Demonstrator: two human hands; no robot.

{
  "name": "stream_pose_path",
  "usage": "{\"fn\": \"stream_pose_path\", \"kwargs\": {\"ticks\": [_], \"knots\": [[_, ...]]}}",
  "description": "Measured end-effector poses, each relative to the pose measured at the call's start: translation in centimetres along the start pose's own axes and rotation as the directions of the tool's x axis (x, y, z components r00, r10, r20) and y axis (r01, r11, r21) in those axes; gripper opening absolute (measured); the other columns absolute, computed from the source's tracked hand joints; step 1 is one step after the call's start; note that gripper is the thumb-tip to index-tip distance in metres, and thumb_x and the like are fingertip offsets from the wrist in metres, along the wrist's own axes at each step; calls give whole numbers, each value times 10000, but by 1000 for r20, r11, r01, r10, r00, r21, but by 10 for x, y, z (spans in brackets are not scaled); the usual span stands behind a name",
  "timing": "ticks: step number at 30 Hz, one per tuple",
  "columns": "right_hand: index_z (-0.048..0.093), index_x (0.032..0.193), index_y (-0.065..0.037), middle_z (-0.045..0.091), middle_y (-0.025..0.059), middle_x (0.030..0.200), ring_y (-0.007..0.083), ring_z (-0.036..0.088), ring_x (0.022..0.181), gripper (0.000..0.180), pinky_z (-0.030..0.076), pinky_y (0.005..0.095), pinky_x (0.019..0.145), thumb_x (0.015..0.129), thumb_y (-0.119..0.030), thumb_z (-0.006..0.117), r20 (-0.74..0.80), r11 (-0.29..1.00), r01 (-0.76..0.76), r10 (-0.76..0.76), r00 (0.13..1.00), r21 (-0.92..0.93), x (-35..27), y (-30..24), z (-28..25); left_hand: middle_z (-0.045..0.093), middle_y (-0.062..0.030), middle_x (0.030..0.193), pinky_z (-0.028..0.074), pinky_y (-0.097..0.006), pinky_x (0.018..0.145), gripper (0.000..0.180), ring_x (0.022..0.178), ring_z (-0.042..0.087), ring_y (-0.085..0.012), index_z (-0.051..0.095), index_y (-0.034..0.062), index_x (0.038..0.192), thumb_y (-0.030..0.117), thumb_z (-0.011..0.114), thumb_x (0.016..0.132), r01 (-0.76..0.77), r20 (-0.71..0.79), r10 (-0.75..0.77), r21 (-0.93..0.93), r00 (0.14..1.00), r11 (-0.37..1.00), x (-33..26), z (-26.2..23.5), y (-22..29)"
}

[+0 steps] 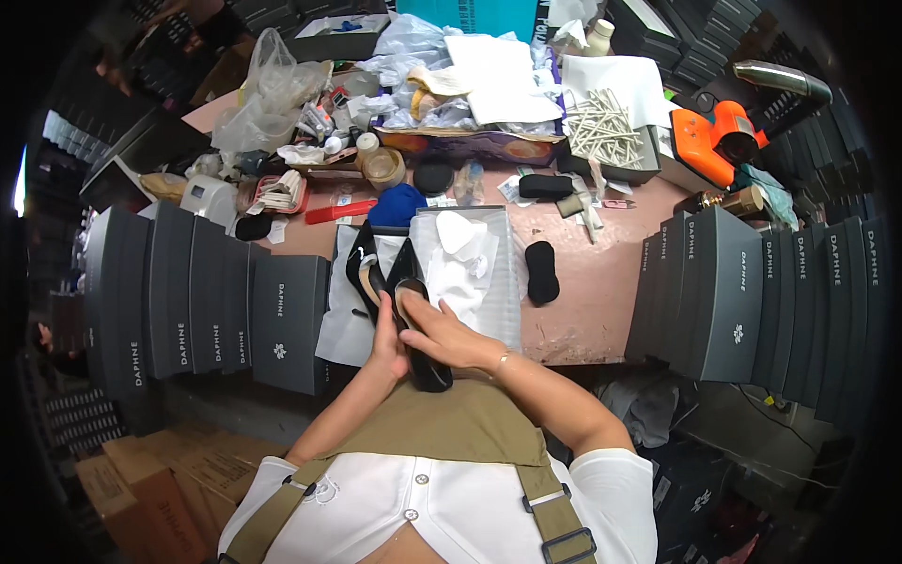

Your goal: The recorder prepares a pair of black high-heeled shoes by cleaning them and packing them into a branded shoebox with protective paper.

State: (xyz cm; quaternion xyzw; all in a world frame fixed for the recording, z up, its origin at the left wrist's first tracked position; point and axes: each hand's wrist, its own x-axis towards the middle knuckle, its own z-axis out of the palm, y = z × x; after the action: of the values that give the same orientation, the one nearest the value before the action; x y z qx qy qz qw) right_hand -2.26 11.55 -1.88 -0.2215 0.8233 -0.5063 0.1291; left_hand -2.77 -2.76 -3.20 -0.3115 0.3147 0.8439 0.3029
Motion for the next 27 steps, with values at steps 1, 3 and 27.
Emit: {"fn": "stream_pose_path", "kwargs": {"ticks": [1,3,27], "knots": [[412,1273,17,456,191,1260,373,433,1193,523,212,641,1038,976,-413,388,85,995,-58,65,994,-76,15,9,0,456,-94,1377,382,-368,1039,734,1260,440,-234,423,108,1354,683,376,901,-38,89,35,25,995,999,1,-1,-10],[446,1103,-9,439,169,1036,381,435,1082,491,155,677,1026,989,-461,294,113,963,137,-114,987,-230,33,33,17,418,-87,1412,378,-372,1049,686,1269,435,-219,369,94,1391,617,336,950,-61,10,61,-11,998,998,4,-3,-18],[588,1136,13,459,236,1298,354,437,1179,366,359,385,983,974,-291,462,400,846,-306,122,908,436,-11,-19,-22,624,-114,874,529,-344,703,440,778,629,-204,557,44,1007,472,462,971,-128,-18,135,215,991,968,15,-10,40]]}}
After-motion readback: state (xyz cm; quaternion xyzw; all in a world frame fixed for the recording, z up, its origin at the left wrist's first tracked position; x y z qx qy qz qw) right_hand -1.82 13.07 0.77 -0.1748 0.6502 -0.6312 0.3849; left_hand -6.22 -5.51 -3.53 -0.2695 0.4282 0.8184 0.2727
